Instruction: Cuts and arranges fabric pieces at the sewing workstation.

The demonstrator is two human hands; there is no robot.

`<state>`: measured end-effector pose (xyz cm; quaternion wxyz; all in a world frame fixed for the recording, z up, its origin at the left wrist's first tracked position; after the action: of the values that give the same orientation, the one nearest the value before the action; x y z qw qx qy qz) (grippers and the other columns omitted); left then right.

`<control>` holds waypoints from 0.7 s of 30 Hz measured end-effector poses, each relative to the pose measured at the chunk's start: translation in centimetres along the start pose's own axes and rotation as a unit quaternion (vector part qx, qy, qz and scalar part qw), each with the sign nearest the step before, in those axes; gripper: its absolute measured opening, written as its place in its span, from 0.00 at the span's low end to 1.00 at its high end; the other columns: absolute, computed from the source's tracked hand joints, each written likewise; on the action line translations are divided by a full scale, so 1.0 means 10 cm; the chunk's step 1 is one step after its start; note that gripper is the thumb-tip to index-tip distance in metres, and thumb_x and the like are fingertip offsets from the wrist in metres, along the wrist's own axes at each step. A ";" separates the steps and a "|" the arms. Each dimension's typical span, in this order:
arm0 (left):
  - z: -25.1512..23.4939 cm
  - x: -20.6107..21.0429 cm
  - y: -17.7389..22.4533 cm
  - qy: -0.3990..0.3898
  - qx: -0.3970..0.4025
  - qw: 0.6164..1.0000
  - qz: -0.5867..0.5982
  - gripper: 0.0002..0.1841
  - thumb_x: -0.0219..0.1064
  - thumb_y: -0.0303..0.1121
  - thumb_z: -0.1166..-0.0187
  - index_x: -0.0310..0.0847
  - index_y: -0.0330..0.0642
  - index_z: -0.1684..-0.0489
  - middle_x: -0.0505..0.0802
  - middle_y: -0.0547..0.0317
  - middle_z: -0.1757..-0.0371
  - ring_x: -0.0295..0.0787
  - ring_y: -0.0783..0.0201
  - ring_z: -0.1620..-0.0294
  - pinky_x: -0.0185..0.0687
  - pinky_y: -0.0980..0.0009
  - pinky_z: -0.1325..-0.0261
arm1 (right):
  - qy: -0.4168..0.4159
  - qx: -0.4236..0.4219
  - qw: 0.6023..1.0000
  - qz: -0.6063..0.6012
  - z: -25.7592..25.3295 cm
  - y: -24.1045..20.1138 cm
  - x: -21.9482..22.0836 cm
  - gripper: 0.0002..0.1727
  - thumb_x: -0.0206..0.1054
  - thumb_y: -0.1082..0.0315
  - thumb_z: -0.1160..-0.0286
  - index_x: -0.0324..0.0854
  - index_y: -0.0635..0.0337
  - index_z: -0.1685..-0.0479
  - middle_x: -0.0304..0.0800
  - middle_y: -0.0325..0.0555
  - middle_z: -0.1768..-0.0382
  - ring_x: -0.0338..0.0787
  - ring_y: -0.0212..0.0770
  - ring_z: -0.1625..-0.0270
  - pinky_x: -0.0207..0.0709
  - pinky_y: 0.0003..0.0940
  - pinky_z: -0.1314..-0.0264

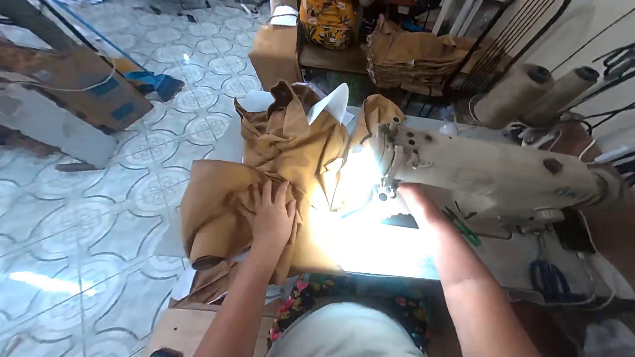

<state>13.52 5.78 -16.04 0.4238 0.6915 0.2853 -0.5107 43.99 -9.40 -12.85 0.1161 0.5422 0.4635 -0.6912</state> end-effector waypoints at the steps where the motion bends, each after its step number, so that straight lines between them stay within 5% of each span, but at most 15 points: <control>1: -0.01 0.00 0.00 -0.005 0.004 1.000 0.002 0.26 0.57 0.46 0.11 0.70 0.56 0.13 0.66 0.35 0.10 0.49 0.25 0.08 0.37 0.13 0.23 | -0.012 0.034 0.999 0.001 0.04 -0.01 0.00 0.22 0.66 0.62 0.17 0.81 0.71 0.32 0.85 0.67 0.31 0.81 0.59 0.24 0.69 0.56 0.19; 3: -0.01 -0.03 -0.01 -0.001 0.010 1.000 0.002 0.26 0.58 0.46 0.11 0.71 0.57 0.14 0.67 0.36 0.11 0.49 0.25 0.08 0.36 0.13 0.23 | -0.095 0.136 0.986 0.023 0.14 -0.14 -0.01 0.20 0.59 0.69 0.11 0.78 0.74 0.29 0.80 0.69 0.28 0.76 0.61 0.21 0.64 0.57 0.17; 5: 0.01 -0.04 -0.01 0.014 0.023 1.000 0.006 0.26 0.58 0.47 0.11 0.72 0.55 0.15 0.69 0.35 0.12 0.52 0.25 0.09 0.37 0.13 0.23 | -0.133 0.135 0.978 0.090 0.14 -0.04 0.02 0.20 0.55 0.68 0.08 0.78 0.73 0.28 0.80 0.69 0.26 0.77 0.63 0.20 0.66 0.60 0.19; 8: 0.02 -0.02 -0.03 0.013 0.031 0.999 0.018 0.26 0.57 0.49 0.11 0.72 0.55 0.15 0.70 0.37 0.12 0.52 0.26 0.09 0.36 0.13 0.22 | 0.035 0.022 0.990 0.135 -0.06 0.49 -0.07 0.27 0.66 0.53 0.17 0.82 0.66 0.30 0.85 0.67 0.32 0.81 0.64 0.25 0.70 0.67 0.24; 11: 0.03 -0.01 -0.01 0.015 0.048 0.998 0.043 0.26 0.60 0.48 0.12 0.72 0.56 0.15 0.68 0.39 0.11 0.50 0.29 0.08 0.37 0.16 0.20 | 0.075 0.057 0.988 0.119 -0.02 0.81 -0.36 0.25 0.59 0.60 0.12 0.76 0.70 0.25 0.78 0.72 0.26 0.74 0.68 0.18 0.63 0.69 0.18; 13: 0.06 -0.06 0.01 0.040 0.060 0.995 0.067 0.26 0.65 0.47 0.15 0.74 0.55 0.17 0.66 0.42 0.09 0.49 0.31 0.07 0.46 0.20 0.19 | 0.077 0.085 0.983 0.143 0.10 0.81 -0.51 0.22 0.54 0.66 0.10 0.76 0.72 0.26 0.78 0.74 0.26 0.73 0.70 0.18 0.63 0.72 0.19; 15: 0.13 -0.23 0.01 0.107 0.063 0.989 0.075 0.28 0.71 0.48 0.20 0.78 0.51 0.21 0.67 0.40 0.10 0.54 0.30 0.09 0.57 0.25 0.21 | 0.085 0.069 0.970 0.216 0.35 0.60 -0.57 0.18 0.57 0.74 0.16 0.79 0.78 0.35 0.80 0.80 0.34 0.77 0.77 0.26 0.68 0.78 0.30; 17: 0.21 -0.48 -0.06 0.145 0.017 0.988 0.056 0.33 0.73 0.53 0.24 0.76 0.51 0.20 0.65 0.36 0.10 0.53 0.26 0.10 0.56 0.22 0.23 | 0.055 0.038 0.965 0.252 0.68 0.28 -0.46 0.21 0.58 0.70 0.16 0.76 0.81 0.34 0.78 0.82 0.34 0.76 0.79 0.27 0.71 0.74 0.32; 18: 0.24 -0.61 -0.14 0.148 -0.015 0.988 0.050 0.36 0.74 0.53 0.26 0.73 0.50 0.18 0.62 0.33 0.09 0.52 0.24 0.11 0.56 0.21 0.25 | 0.035 0.011 0.973 0.229 0.90 0.04 -0.31 0.23 0.60 0.66 0.15 0.77 0.79 0.32 0.79 0.79 0.32 0.78 0.76 0.27 0.74 0.70 0.31; 21: 0.24 -0.72 -0.44 0.073 -0.110 0.990 0.052 0.39 0.75 0.49 0.24 0.66 0.42 0.14 0.66 0.24 0.15 0.66 0.18 0.21 0.67 0.20 0.33 | 0.018 -0.237 0.970 0.049 1.70 -0.87 0.36 0.13 0.67 0.67 0.22 0.92 0.65 0.51 0.96 0.57 0.51 0.97 0.54 0.51 0.91 0.45 0.49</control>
<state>6.44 6.03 -10.78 0.5017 0.6899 0.3333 -0.4016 25.91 -16.51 -11.74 0.2667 0.5336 0.5887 -0.5455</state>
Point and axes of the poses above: each hand's wrist, its own z-axis away from the middle knuckle, its own x-axis out of the palm, y = z × x, the point moved 9 cm from there along -z, towards the middle knuckle
